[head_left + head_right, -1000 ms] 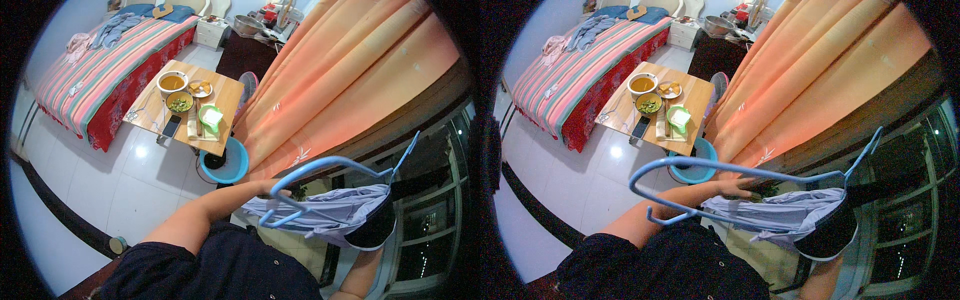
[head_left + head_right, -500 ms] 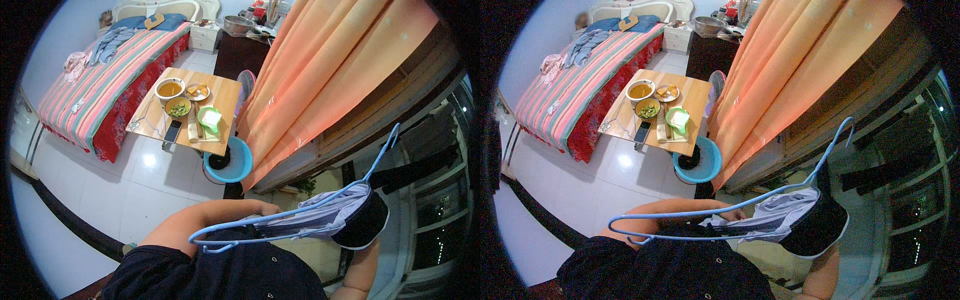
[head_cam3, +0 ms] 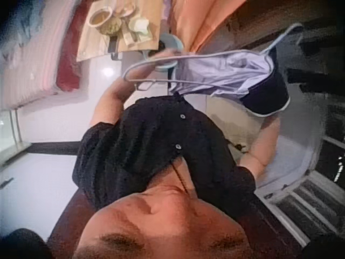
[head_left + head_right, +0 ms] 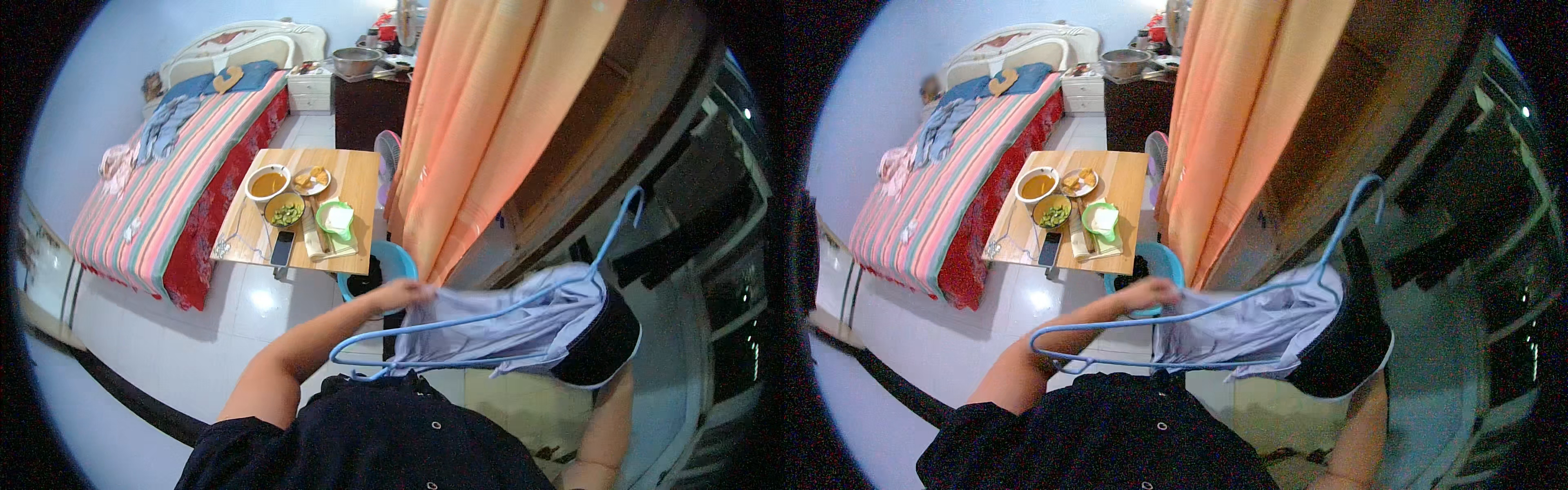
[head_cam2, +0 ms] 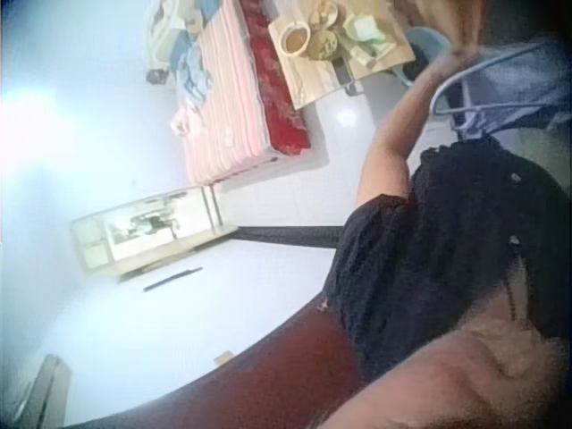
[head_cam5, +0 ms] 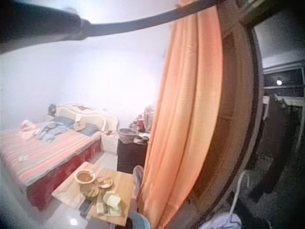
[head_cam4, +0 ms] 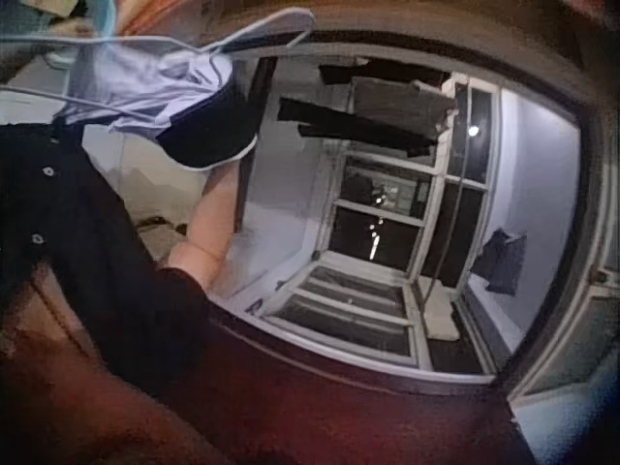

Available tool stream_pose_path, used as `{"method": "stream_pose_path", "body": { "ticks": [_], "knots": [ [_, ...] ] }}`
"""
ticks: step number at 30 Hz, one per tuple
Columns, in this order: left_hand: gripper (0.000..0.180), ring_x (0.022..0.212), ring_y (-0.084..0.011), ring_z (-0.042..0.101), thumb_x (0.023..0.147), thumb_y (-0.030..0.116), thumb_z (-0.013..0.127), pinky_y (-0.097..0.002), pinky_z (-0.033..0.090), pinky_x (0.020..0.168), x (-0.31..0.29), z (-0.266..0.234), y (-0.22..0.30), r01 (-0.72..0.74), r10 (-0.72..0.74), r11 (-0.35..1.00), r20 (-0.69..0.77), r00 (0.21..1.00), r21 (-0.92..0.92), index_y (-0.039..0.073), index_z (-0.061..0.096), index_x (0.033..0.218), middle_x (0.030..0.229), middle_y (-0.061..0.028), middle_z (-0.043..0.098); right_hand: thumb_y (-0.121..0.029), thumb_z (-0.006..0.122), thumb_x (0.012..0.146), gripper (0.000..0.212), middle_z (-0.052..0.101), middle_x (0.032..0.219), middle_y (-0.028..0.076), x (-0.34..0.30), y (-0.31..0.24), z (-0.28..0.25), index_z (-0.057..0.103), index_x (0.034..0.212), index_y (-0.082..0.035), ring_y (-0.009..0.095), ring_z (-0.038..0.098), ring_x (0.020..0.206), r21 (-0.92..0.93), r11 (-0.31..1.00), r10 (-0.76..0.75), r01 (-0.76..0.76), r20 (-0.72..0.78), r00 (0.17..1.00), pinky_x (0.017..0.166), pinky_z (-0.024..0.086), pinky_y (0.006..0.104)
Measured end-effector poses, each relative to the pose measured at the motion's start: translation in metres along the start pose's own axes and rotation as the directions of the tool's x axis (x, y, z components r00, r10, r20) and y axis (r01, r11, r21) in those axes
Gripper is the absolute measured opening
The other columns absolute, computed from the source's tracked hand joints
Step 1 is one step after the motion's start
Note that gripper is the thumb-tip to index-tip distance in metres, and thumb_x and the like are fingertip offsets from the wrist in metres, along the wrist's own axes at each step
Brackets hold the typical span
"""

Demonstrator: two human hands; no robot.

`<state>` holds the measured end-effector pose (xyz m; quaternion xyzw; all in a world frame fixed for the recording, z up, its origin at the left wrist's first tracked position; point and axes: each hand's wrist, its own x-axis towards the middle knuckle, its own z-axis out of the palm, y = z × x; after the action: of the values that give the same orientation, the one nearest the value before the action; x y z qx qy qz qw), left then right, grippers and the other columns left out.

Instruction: The person picks up clothes from a bed and a table, places them on hangers, and hangs them on a clothes rack on a balcony. The person handles a black garment, a light purple garment, and a black sock, using plastic hangers to organize them.

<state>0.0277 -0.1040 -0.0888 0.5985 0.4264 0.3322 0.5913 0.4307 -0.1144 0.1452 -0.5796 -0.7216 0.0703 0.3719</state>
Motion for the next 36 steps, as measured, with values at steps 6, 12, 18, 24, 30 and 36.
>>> {"method": "stream_pose_path", "body": {
  "ticks": [6, 12, 18, 24, 30, 36],
  "knots": [
    [0.032, 0.085, -0.0081, 0.052, 0.089, 0.030, 0.049, -0.0232, 0.043, 0.078, -0.037, -0.055, 0.133, -0.234, 0.160, 0.960, -0.381, 0.911, -0.157, 0.003, 0.055, 0.106, 0.094, 0.0003, 0.056, -0.026, 0.060, 0.078, 0.037, 0.058, 0.100, 0.013, 0.009, 0.010, 0.013, 0.055, 0.106, -0.002, 0.026, 0.055, 0.094, 0.004, 1.000, -0.010, 0.010, 0.025, 1.000, 0.087, 0.041, 0.0363],
    [0.026, 0.070, -0.0081, 0.056, 0.090, 0.026, 0.049, -0.0217, 0.047, 0.065, -0.061, -0.035, 0.249, -0.262, 0.203, 0.955, -0.339, 0.918, -0.137, 0.003, 0.054, 0.098, 0.080, -0.0007, 0.057, -0.026, 0.060, 0.078, 0.036, 0.059, 0.098, 0.013, -0.001, 0.012, 0.025, 0.056, 0.105, -0.002, 0.026, 0.056, 0.093, -0.071, 0.997, -0.032, 0.036, 0.061, 0.998, 0.086, 0.041, 0.0361],
    [0.031, 0.079, -0.0095, 0.057, 0.090, 0.025, 0.049, -0.0235, 0.047, 0.073, -0.061, -0.024, 0.277, -0.306, 0.282, 0.952, -0.338, 0.898, -0.020, 0.000, 0.053, 0.106, 0.089, -0.0046, 0.060, -0.026, 0.060, 0.077, 0.035, 0.060, 0.096, 0.012, -0.008, -0.009, 0.055, 0.057, 0.104, -0.002, 0.026, 0.056, 0.092, -0.220, 0.964, -0.127, 0.151, 0.122, 0.984, 0.086, 0.041, 0.0359],
    [0.030, 0.075, -0.0056, 0.052, 0.090, 0.030, 0.049, -0.0205, 0.044, 0.068, -0.062, -0.007, 0.281, -0.347, 0.326, 0.938, -0.375, 0.868, 0.013, 0.002, 0.057, 0.097, 0.081, 0.0011, 0.056, -0.026, 0.060, 0.077, 0.034, 0.060, 0.095, 0.012, -0.035, -0.038, 0.085, 0.058, 0.103, -0.002, 0.026, 0.056, 0.091, -0.484, 0.844, -0.154, 0.229, 0.189, 0.970, 0.085, 0.041, 0.0357],
    [0.024, 0.089, -0.0239, 0.056, 0.080, 0.021, 0.061, -0.0352, 0.042, 0.082, -0.080, 0.036, 0.286, -0.612, 0.622, 0.351, 0.312, 0.718, 0.709, 0.005, 0.060, 0.097, 0.092, -0.0085, 0.060, -0.026, 0.061, 0.077, 0.035, 0.060, 0.095, 0.011, 0.008, -0.027, 0.086, 0.058, 0.103, -0.002, 0.026, 0.056, 0.091, -0.298, 0.934, -0.218, 0.196, -0.041, 0.975, 0.086, 0.041, 0.0365],
    [0.033, 0.084, -0.0295, 0.058, 0.077, 0.021, 0.061, -0.0402, 0.046, 0.072, -0.043, -0.006, 0.280, -0.165, 0.864, -0.011, 0.092, 0.496, 0.986, 0.010, 0.049, 0.107, 0.096, -0.0098, 0.059, -0.027, 0.061, 0.078, 0.036, 0.060, 0.095, 0.011, 0.037, -0.024, 0.054, 0.057, 0.103, -0.002, 0.026, 0.056, 0.092, -0.011, 0.971, -0.235, 0.237, -0.171, 0.957, 0.086, 0.040, 0.0376]
  ]
}}
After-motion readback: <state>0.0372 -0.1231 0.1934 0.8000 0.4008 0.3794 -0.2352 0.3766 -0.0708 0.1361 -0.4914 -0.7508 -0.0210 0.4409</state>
